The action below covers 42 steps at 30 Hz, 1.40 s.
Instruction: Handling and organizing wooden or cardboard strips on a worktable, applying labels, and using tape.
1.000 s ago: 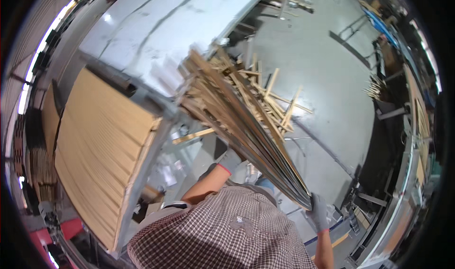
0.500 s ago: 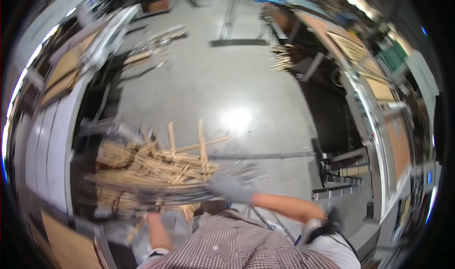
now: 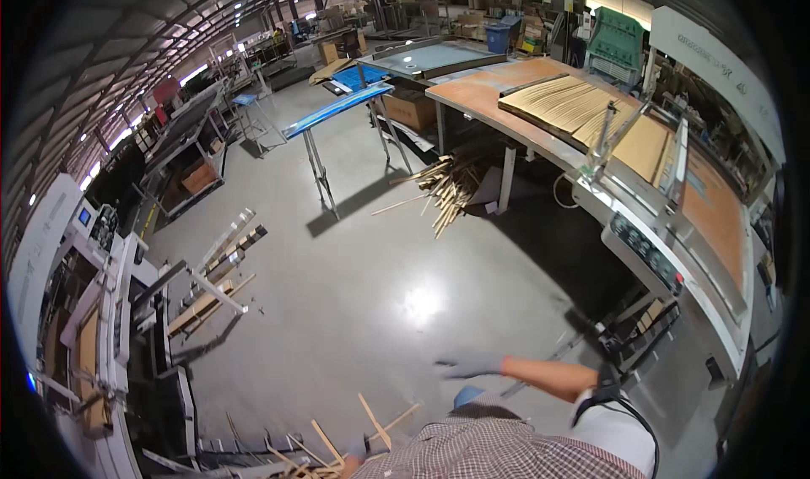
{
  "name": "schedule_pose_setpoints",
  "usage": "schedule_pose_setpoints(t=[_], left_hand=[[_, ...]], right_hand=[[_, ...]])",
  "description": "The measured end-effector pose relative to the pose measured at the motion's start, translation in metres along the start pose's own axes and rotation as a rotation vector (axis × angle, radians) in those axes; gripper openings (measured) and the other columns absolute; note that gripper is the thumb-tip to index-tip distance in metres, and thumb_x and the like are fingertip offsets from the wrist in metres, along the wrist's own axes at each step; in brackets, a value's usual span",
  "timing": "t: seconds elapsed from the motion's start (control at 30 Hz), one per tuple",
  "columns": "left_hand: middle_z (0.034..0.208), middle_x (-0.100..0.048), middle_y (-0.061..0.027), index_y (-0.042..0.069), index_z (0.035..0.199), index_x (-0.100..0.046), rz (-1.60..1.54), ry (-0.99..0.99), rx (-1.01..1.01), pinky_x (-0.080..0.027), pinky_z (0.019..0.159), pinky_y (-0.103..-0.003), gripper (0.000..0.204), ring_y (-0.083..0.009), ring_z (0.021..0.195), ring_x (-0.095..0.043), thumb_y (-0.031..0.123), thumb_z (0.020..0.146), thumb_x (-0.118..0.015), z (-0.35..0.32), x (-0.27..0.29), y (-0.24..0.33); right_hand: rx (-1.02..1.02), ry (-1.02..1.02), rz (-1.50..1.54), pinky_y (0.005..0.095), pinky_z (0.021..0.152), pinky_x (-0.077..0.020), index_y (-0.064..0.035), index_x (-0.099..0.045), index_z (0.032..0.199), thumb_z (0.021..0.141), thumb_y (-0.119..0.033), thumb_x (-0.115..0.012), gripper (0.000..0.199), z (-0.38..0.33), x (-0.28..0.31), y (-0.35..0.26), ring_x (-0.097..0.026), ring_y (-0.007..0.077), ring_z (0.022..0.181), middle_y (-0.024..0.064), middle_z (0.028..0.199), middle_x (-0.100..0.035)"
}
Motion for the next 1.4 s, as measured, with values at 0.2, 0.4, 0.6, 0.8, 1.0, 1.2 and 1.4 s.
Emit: schedule_pose_setpoints(t=[0.2, 0.4, 0.6, 0.8, 1.0, 1.2, 1.4], left_hand=[[0.128, -0.048, -0.016, -0.002, 0.125, -0.046, 0.515, -0.141, -0.27, -0.035, 0.099, -0.035, 0.057, -0.0221, 0.117, -0.046, 0.041, 0.087, -0.049, 0.209, -0.095, 0.374], [0.129, -0.048, -0.019, 0.001, 0.126, -0.047, 0.766, -0.122, -0.481, -0.035, 0.101, -0.036, 0.058, -0.0298, 0.119, -0.045, 0.044, 0.086, -0.047, 0.355, -0.152, 0.493], [0.129, -0.046, -0.0213, 0.001, 0.127, -0.047, 1.031, -0.183, -0.062, -0.034, 0.102, -0.037, 0.066, -0.0339, 0.12, -0.044, 0.048, 0.081, -0.05, 0.396, -0.14, 0.513], [0.13, -0.046, -0.0212, 0.0, 0.129, -0.044, 1.039, -0.046, -0.092, -0.033, 0.102, -0.037, 0.069, -0.0336, 0.123, -0.042, 0.05, 0.081, -0.049, 0.586, -0.147, 0.651], [0.125, -0.048, -0.023, 0.004, 0.13, -0.04, 1.084, -0.201, -0.675, -0.035, 0.1, -0.041, 0.07, -0.0367, 0.119, -0.043, 0.043, 0.075, -0.059, 0.758, -0.344, 0.969], [0.13, -0.04, -0.0215, 0.003, 0.131, -0.035, 1.363, -0.155, -1.204, -0.034, 0.096, -0.047, 0.068, -0.0374, 0.119, -0.039, 0.026, 0.073, -0.062, 0.904, -0.554, 1.181], [0.136, -0.034, -0.0219, 0.006, 0.135, -0.033, 1.586, -0.162, -1.467, -0.019, 0.107, -0.047, 0.07, -0.0378, 0.131, -0.026, 0.019, 0.073, -0.062, 1.058, -0.677, 1.298]], right_hand=[[-0.399, 0.044, -0.153, 0.0394, 0.091, -0.0425, -0.0017, -0.053, 0.118, 0.082, -0.035, -0.051, 0.05, 0.052, 0.196, 0.152, -0.056, 0.0342, 0.102, 0.0188, 0.113, -0.058], [-0.155, 0.284, -0.257, 0.0383, 0.091, -0.0435, -0.0017, -0.057, 0.113, 0.082, -0.034, -0.052, 0.046, 0.27, 0.336, 0.253, -0.057, 0.0313, 0.101, 0.0173, 0.114, -0.058], [0.22, -0.139, 0.014, 0.037, 0.084, -0.0462, -0.0052, -0.057, 0.114, 0.082, -0.034, -0.053, 0.042, 0.445, 0.392, 0.208, -0.06, 0.0286, 0.094, 0.0174, 0.105, -0.062], [0.182, -0.407, -0.338, 0.0421, 0.081, -0.0449, -0.0082, -0.056, 0.111, 0.084, -0.032, -0.049, 0.038, 0.59, 0.454, 0.327, -0.058, 0.0335, 0.09, 0.0192, 0.099, -0.06], [0.05, -0.077, -0.058, 0.0423, 0.087, -0.0418, -0.0103, -0.054, 0.119, 0.083, -0.033, -0.05, 0.042, 0.713, 0.6, 0.363, -0.055, 0.0341, 0.101, 0.0177, 0.107, -0.059], [-0.193, 0.576, 0.228, 0.0352, 0.084, -0.046, -0.004, -0.058, 0.111, 0.079, -0.031, -0.058, 0.042, 0.815, 0.798, 0.469, -0.059, 0.0303, 0.094, 0.0149, 0.108, -0.061], [-0.34, 1.302, 0.681, 0.0297, 0.088, -0.0433, 0.0041, -0.037, 0.131, 0.077, -0.023, -0.066, 0.067, 0.911, 0.995, 0.626, -0.053, 0.0237, 0.108, 0.0184, 0.126, -0.049]])
Point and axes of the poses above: each hand's wrist, its own z-axis towards the middle knuckle, its own x-axis out of the back of the hand, y = z × x, the point moved 4 cm from there along z, towards the middle knuckle
